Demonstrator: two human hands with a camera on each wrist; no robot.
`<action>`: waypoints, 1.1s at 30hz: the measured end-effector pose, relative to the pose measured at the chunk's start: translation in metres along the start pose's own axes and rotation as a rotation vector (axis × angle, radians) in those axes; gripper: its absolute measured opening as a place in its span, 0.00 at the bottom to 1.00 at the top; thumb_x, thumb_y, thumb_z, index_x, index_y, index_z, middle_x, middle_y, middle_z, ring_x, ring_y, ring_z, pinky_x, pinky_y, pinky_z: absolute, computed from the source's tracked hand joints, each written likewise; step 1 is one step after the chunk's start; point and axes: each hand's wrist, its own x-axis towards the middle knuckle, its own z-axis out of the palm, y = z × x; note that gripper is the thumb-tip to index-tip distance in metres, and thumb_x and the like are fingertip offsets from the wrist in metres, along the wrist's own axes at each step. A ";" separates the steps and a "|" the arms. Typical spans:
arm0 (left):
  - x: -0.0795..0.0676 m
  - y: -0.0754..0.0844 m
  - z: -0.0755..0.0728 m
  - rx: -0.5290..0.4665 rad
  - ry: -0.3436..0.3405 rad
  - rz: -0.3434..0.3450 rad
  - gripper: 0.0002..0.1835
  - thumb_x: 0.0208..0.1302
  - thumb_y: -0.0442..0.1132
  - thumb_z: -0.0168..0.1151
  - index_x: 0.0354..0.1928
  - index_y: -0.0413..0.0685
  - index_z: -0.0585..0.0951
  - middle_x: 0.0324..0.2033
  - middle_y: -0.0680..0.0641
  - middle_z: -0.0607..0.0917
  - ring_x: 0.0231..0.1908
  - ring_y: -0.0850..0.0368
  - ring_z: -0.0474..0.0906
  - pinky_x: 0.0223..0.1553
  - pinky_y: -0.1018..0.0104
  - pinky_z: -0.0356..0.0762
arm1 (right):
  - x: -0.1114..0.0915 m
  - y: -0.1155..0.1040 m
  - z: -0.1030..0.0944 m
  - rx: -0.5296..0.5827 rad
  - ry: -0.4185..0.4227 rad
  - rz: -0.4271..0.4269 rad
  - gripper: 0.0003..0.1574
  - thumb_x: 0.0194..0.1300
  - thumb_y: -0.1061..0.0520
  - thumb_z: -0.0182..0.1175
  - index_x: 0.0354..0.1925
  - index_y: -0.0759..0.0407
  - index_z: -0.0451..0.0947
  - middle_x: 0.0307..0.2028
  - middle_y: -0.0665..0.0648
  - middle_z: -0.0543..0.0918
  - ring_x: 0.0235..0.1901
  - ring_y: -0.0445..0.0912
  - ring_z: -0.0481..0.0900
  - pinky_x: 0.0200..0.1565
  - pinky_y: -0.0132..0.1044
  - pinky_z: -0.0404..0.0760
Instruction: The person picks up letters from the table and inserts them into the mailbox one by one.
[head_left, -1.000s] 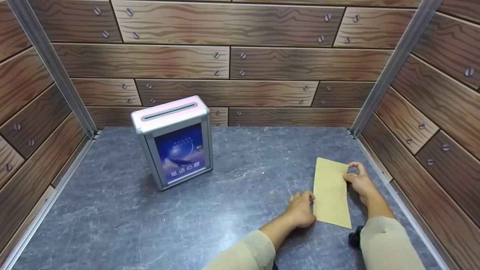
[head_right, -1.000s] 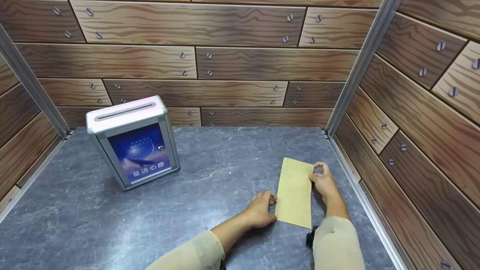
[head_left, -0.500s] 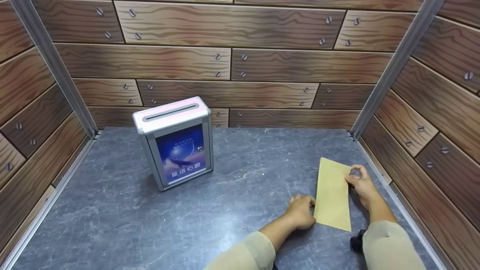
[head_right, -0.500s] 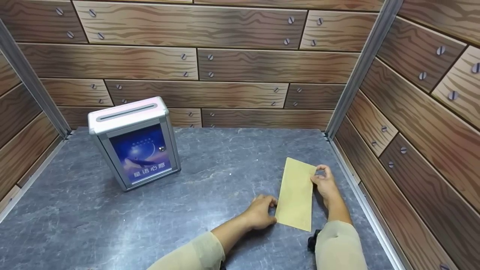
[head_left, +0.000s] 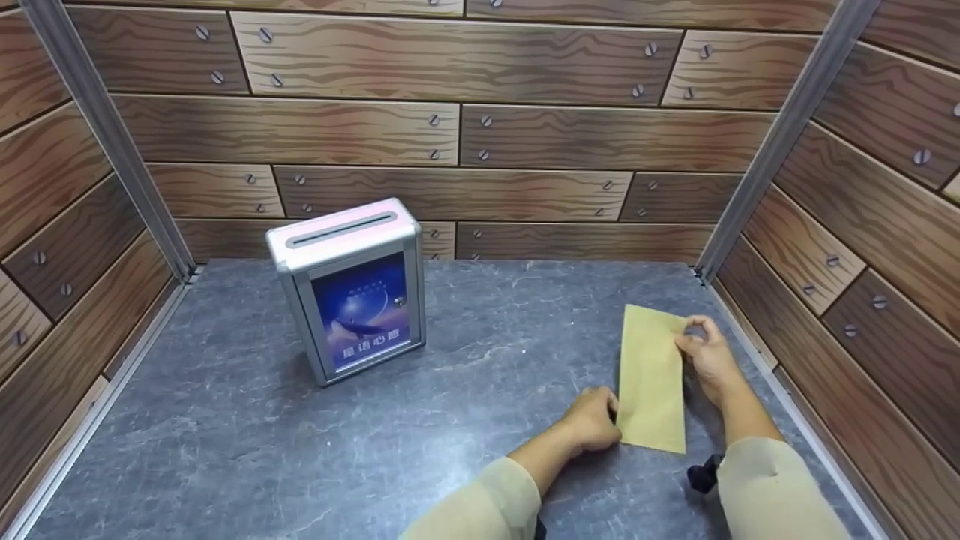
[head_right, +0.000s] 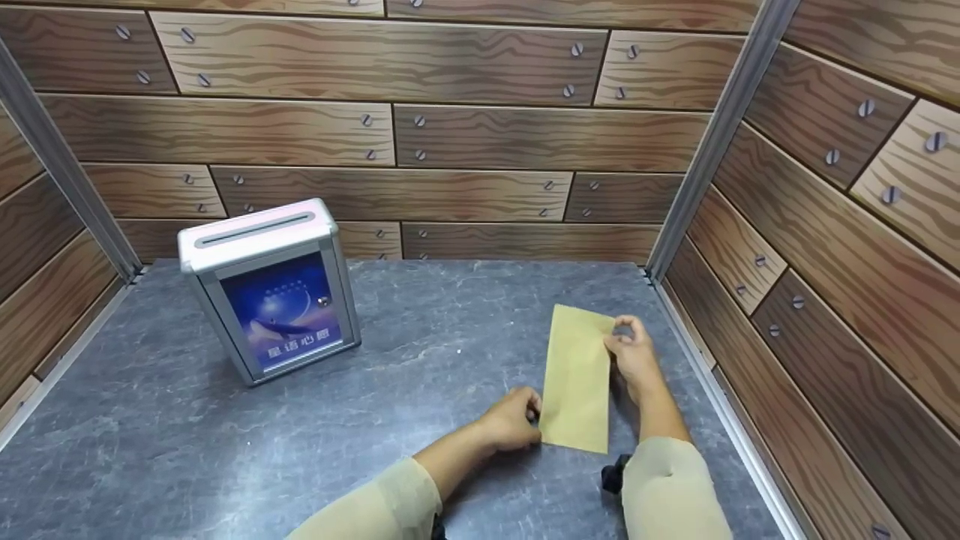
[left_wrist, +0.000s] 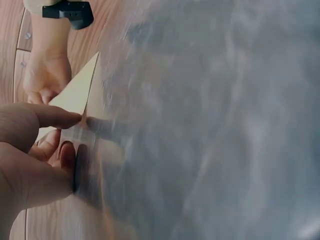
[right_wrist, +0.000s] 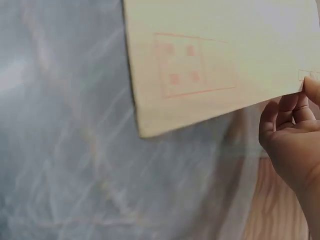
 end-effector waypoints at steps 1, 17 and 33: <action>0.000 -0.001 -0.003 -0.055 -0.003 -0.007 0.15 0.49 0.23 0.67 0.35 0.47 0.77 0.34 0.54 0.75 0.33 0.62 0.71 0.35 0.73 0.74 | 0.000 -0.004 0.003 0.000 0.002 -0.012 0.13 0.83 0.62 0.56 0.49 0.43 0.68 0.25 0.39 0.78 0.28 0.35 0.75 0.37 0.30 0.78; -0.005 -0.017 -0.055 -0.290 -0.013 -0.037 0.01 0.69 0.31 0.61 0.40 0.44 0.79 0.30 0.54 0.77 0.30 0.62 0.74 0.33 0.74 0.72 | -0.014 -0.062 0.058 0.123 0.086 -0.065 0.10 0.82 0.64 0.55 0.52 0.52 0.65 0.35 0.40 0.80 0.35 0.35 0.78 0.39 0.29 0.80; -0.005 -0.017 -0.133 -0.378 -0.025 0.026 0.14 0.73 0.40 0.68 0.53 0.40 0.78 0.44 0.48 0.81 0.43 0.57 0.78 0.45 0.68 0.80 | -0.033 -0.087 0.127 0.090 0.036 -0.153 0.10 0.81 0.66 0.56 0.52 0.53 0.69 0.31 0.41 0.78 0.31 0.36 0.76 0.33 0.28 0.77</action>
